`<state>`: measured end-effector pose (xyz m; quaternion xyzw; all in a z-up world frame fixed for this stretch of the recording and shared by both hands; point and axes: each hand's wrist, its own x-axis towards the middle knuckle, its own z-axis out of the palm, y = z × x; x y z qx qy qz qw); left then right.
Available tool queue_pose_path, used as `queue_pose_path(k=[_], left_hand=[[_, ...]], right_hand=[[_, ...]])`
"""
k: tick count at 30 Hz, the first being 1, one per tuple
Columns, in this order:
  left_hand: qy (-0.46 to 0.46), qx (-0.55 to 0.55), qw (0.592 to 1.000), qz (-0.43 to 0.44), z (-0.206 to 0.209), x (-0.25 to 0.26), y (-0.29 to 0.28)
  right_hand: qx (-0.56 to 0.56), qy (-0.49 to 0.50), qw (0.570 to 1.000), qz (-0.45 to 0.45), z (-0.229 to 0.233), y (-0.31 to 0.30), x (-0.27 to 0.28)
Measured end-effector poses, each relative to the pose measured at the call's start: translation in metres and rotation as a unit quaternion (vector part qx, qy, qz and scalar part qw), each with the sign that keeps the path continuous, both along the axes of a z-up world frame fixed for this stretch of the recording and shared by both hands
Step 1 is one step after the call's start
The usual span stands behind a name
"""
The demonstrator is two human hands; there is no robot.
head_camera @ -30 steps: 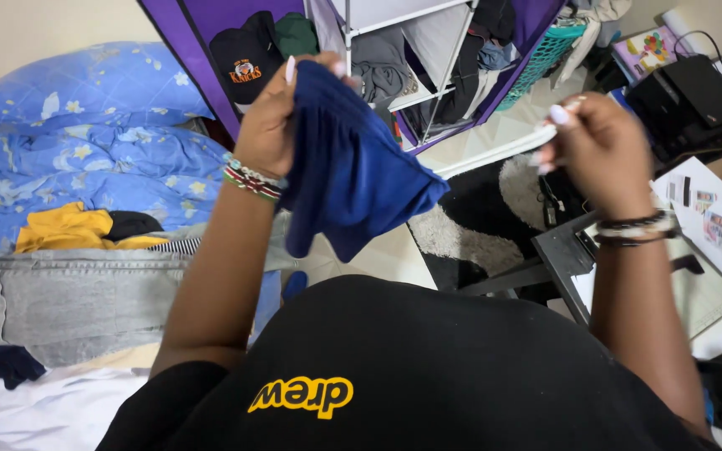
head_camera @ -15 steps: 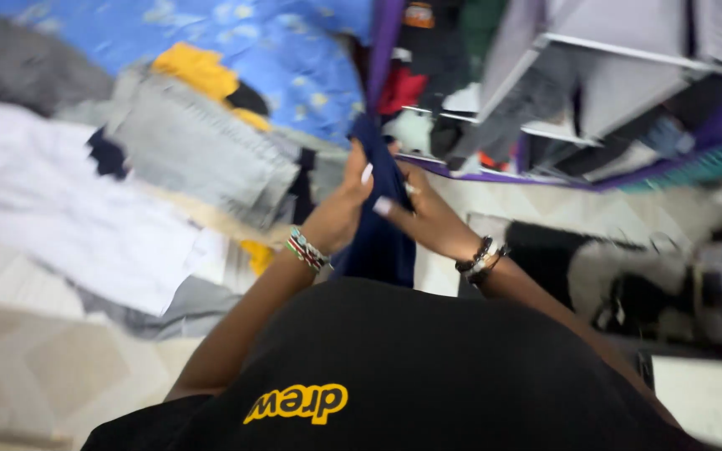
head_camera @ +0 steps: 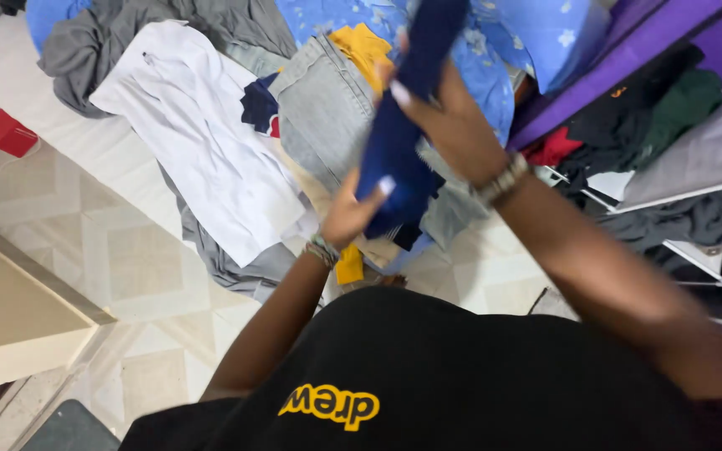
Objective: The recorder is sorting and inspecting various items of clothing including shorts, a baseball cap, and jeans in a bedroom environment.
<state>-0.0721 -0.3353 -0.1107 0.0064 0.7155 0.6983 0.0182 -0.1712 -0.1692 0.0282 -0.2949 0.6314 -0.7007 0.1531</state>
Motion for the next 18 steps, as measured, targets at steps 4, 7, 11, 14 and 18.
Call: queue_pose_path(k=[4, 7, 11, 14, 18], left_hand=[[-0.066, 0.353, 0.923, 0.136, -0.029, -0.075, -0.036], [0.003, 0.278, 0.937, 0.211, -0.127, -0.133, -0.072], [-0.033, -0.262, 0.927, 0.266, -0.221, -0.121, -0.077], [-0.128, -0.230, 0.957, 0.120, -0.316, -0.095, -0.047], [-0.306, -0.175, 0.926, -0.137, -0.271, -0.049, 0.030]], right_hand=[[-0.017, 0.059, 0.998, 0.024, -0.077, -0.027, -0.084], [0.307, 0.355, 0.872, -0.140, -0.157, -0.020, -0.096], [0.504, 0.170, 0.845, 0.054, -0.215, 0.014, -0.027], [0.599, 0.120, 0.774, 0.166, -0.290, 0.061, 0.041], [0.462, 0.096, 0.857, 0.206, -0.428, 0.154, 0.140]])
